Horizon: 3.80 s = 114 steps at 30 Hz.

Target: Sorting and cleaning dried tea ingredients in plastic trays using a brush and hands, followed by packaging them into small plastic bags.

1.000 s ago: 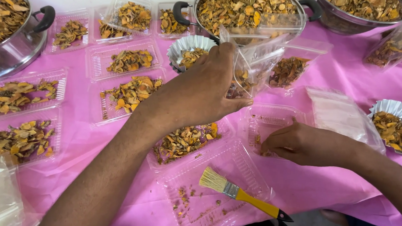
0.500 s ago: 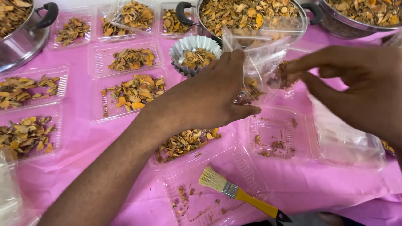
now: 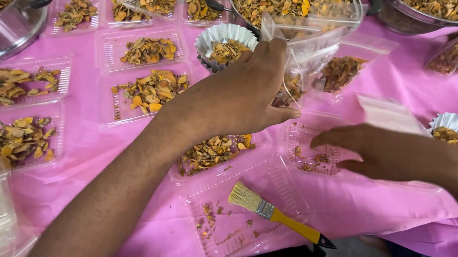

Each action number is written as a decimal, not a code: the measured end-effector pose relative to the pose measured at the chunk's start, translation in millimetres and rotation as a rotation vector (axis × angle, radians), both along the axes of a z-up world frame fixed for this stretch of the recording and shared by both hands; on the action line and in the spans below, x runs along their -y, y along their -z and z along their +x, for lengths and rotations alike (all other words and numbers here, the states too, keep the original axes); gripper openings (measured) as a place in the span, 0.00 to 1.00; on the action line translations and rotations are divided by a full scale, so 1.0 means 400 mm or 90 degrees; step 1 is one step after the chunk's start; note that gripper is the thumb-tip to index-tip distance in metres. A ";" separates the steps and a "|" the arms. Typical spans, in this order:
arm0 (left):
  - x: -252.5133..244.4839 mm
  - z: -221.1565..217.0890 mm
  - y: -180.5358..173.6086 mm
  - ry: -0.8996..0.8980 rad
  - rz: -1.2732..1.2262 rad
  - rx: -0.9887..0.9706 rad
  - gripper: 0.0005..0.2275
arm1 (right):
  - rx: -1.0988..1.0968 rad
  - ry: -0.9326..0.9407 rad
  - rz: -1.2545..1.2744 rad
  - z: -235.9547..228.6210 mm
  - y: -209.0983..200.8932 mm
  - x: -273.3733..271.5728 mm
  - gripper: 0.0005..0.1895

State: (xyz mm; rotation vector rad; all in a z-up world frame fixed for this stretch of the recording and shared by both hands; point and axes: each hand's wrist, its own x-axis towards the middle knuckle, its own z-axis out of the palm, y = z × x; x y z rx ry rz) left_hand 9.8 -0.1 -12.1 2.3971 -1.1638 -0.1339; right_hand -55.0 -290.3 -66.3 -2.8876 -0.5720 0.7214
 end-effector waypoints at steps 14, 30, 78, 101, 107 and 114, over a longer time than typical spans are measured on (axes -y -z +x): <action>-0.006 0.016 0.028 0.058 -0.048 0.089 0.34 | 0.158 -0.073 0.173 -0.049 0.103 0.009 0.11; 0.000 -0.004 -0.001 0.022 0.008 -0.006 0.35 | 0.381 0.133 0.331 -0.098 -0.219 -0.114 0.10; -0.084 -0.036 -0.090 0.021 -0.591 0.051 0.13 | 0.465 -0.122 0.581 0.000 -0.337 -0.261 0.06; -0.096 -0.002 -0.073 0.038 -0.550 -0.058 0.03 | 0.330 0.022 0.825 0.044 -0.290 -0.287 0.04; -0.113 -0.005 -0.091 0.064 -0.495 -0.032 0.05 | 0.348 0.000 0.838 0.033 -0.294 -0.292 0.04; -0.126 -0.027 -0.113 0.080 -0.305 -0.113 0.09 | 0.368 -0.132 0.711 0.036 -0.284 -0.281 0.06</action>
